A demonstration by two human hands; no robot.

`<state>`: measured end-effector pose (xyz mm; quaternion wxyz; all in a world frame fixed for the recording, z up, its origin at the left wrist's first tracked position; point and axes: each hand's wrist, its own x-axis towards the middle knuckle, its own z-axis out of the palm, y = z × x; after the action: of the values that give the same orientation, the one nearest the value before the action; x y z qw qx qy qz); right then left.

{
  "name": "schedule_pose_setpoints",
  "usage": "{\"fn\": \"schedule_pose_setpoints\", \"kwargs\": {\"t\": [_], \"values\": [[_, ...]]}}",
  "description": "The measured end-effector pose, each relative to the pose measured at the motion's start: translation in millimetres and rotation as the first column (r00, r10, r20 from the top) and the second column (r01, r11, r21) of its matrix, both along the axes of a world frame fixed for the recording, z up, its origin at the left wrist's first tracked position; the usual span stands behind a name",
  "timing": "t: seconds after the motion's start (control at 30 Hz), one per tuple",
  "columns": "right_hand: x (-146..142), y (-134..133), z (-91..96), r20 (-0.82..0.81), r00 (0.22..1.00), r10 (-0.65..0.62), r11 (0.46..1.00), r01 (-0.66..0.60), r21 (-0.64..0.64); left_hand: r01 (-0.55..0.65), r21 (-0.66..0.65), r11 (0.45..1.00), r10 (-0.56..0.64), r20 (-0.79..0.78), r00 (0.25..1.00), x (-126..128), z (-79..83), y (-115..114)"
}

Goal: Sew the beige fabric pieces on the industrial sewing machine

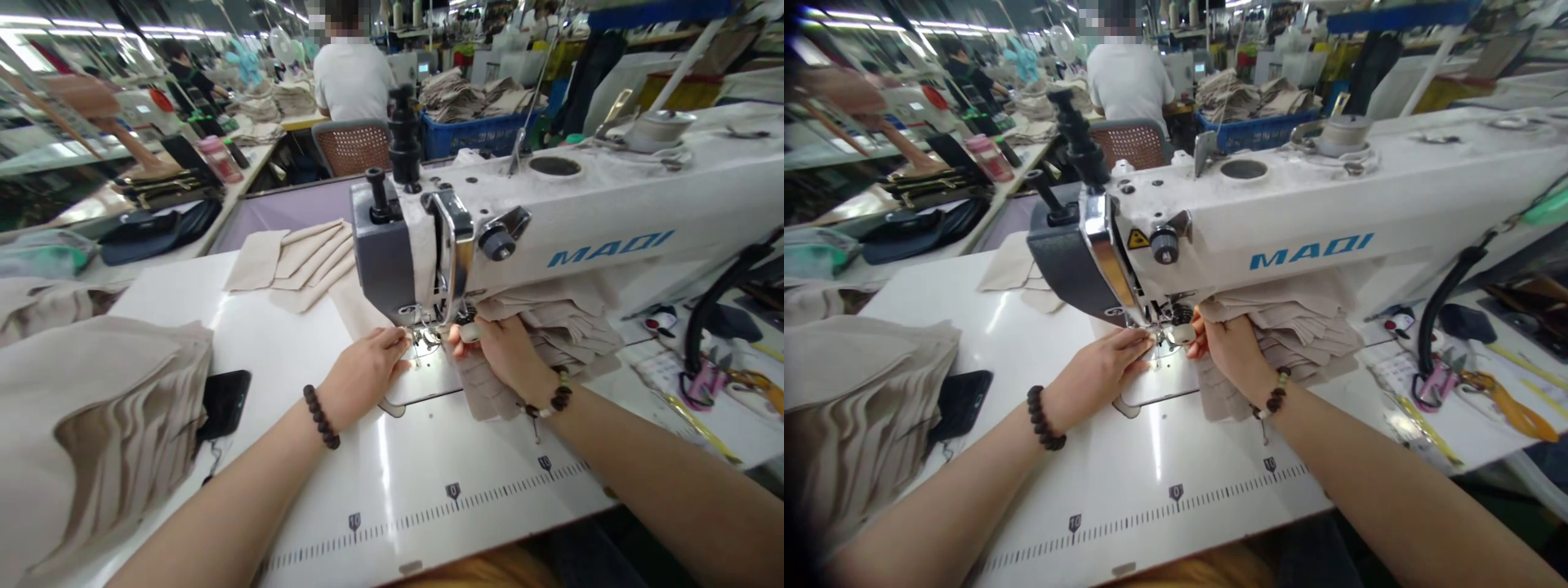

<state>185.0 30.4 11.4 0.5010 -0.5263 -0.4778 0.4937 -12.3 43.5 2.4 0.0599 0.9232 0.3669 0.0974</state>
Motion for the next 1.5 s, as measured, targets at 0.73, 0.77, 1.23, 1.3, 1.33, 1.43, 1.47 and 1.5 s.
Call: {"fn": "schedule_pose_setpoints", "kwargs": {"t": [0.73, 0.77, 1.23, 1.3, 1.33, 1.43, 1.47, 1.5], "values": [[12.1, -14.1, -4.6, 0.615, 0.721, 0.319, 0.835, -0.52, 0.177, 0.013, -0.063, 0.998, -0.014, -0.028, 1.0, -0.9, 6.0, -5.3], [10.9, -16.3, -3.5, 0.745, 0.592, 0.308, 0.774, -0.611, 0.165, 0.019, -0.079, 0.997, -0.022, -0.032, 0.999, -1.0, 7.4, -6.5], [4.7, -17.6, -7.1, 0.98, 0.102, 0.172, 0.678, -0.733, -0.042, 0.089, -0.18, 0.98, -0.105, -0.08, 0.991, 3.3, 20.1, -16.1], [3.3, -17.7, -7.5, 0.98, 0.099, 0.174, 0.678, -0.733, -0.047, 0.088, -0.18, 0.98, -0.1, -0.062, 0.993, 2.7, 19.1, -14.8], [2.7, -17.8, -7.7, 0.981, 0.095, 0.171, 0.677, -0.735, -0.047, 0.089, -0.18, 0.98, -0.101, -0.055, 0.993, 2.1, 18.7, -14.0], [1.6, -18.0, -7.7, 0.984, 0.072, 0.165, 0.674, -0.736, -0.06, 0.105, -0.182, 0.978, -0.117, -0.058, 0.991, 0.6, 18.3, -12.7], [1.5, -17.9, -7.5, 0.984, 0.065, 0.167, 0.675, -0.735, -0.065, 0.111, -0.182, 0.977, -0.123, -0.06, 0.991, 0.2, 18.4, -12.5], [1.4, -17.6, -7.3, 0.984, 0.058, 0.171, 0.673, -0.736, -0.074, 0.116, -0.18, 0.977, -0.129, -0.059, 0.99, 0.0, 18.7, -12.3]]}}
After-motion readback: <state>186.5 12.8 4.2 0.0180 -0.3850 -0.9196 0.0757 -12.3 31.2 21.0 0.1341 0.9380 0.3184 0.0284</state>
